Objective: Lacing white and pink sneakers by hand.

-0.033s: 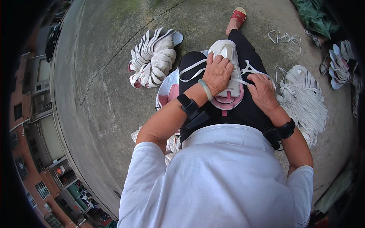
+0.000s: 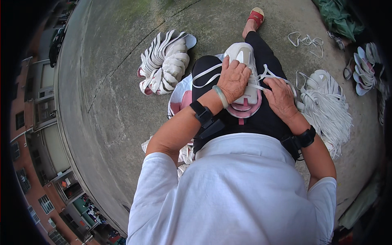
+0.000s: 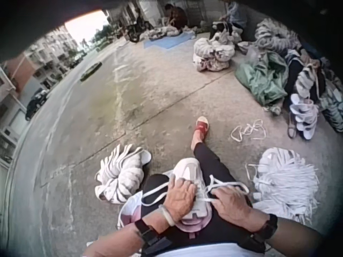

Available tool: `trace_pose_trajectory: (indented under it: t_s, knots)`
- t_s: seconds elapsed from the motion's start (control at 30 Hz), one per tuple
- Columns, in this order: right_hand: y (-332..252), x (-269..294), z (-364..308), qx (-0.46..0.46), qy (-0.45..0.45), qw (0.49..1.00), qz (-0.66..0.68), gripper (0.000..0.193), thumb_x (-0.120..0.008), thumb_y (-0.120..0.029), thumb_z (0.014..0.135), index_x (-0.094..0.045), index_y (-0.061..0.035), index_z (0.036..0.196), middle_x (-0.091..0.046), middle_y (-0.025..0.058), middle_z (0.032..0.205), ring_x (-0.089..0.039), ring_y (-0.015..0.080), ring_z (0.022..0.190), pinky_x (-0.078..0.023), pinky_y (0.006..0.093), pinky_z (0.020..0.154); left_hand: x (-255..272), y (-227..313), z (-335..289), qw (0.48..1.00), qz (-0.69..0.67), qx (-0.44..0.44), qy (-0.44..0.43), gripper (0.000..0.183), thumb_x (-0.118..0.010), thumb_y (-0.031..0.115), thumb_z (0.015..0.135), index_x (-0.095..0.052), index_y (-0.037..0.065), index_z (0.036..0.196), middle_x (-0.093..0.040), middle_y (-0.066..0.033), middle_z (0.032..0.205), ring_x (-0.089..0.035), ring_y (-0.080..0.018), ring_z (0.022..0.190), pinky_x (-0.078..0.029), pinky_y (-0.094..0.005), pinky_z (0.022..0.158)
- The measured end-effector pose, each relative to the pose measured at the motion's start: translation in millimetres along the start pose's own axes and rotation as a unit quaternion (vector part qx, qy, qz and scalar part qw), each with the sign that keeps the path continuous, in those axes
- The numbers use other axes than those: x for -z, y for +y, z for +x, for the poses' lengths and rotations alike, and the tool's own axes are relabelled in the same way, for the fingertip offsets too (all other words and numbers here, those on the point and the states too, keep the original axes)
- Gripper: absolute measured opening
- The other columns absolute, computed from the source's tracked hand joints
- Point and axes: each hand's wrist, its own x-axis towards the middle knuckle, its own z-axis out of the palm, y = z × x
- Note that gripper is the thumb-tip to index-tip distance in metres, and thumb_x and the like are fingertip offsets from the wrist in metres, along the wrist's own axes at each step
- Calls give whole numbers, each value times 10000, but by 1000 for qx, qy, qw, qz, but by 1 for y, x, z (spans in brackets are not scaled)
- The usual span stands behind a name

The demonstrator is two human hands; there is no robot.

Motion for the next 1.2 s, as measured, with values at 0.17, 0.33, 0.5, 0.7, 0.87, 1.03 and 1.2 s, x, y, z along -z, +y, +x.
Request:
trace_pose_trajectory:
  t_s: [0.17,0.33,0.5,0.7,0.87,1.03,1.2]
  knots:
    - [-5,-9,10,-22,-57,998,23,211,-573,-196,749,-535,-84,924,-589,69,866,-542,250,851,-369,389,716,4,-4,2,999,26,-23,-9,302,-614,76,577,-474,79,845,-537,-76,771,-523,-249,757,-322,-468,861]
    - [3,-16,10,-25,-40,995,88,143,-568,-204,758,-551,-78,823,-578,75,778,-558,265,755,-370,392,674,27,-21,15,969,-178,133,-105,186,-587,30,705,-475,78,845,-528,-93,658,-526,-224,585,-432,-339,618]
    - [8,-2,6,-21,-27,998,44,104,-529,-156,774,-534,-63,730,-546,94,711,-536,300,701,-379,407,642,72,-57,18,741,-606,286,-36,82,-542,80,839,-525,45,911,-517,40,693,-472,-65,582,-404,-197,557]
    - [44,48,-41,-69,20,995,72,96,-517,-110,784,-529,-28,734,-518,125,663,-524,319,637,-395,389,576,78,-88,-8,596,-705,362,130,43,-546,68,821,-539,34,847,-508,18,715,-457,-66,550,-440,-232,556]
    - [113,106,-113,-199,88,976,29,125,-512,-85,835,-501,20,768,-466,85,662,-440,162,599,-379,256,585,41,-55,-15,615,-683,394,21,70,-525,125,839,-532,56,845,-511,18,744,-478,-81,627,-423,-245,666]
    - [220,155,-225,-331,160,929,-34,145,-523,-148,858,-553,-8,834,-520,30,696,-457,86,676,-397,228,638,10,-33,-14,675,-615,404,-54,146,-543,202,840,-539,56,851,-546,2,769,-496,-84,705,-400,-243,713]
    - [213,120,-214,-371,-24,908,-196,149,-554,-221,782,-593,-79,796,-574,132,761,-556,328,727,-432,375,638,2,-31,-22,763,-509,396,-25,157,-560,193,835,-563,36,837,-555,0,758,-488,-78,706,-393,-221,696]
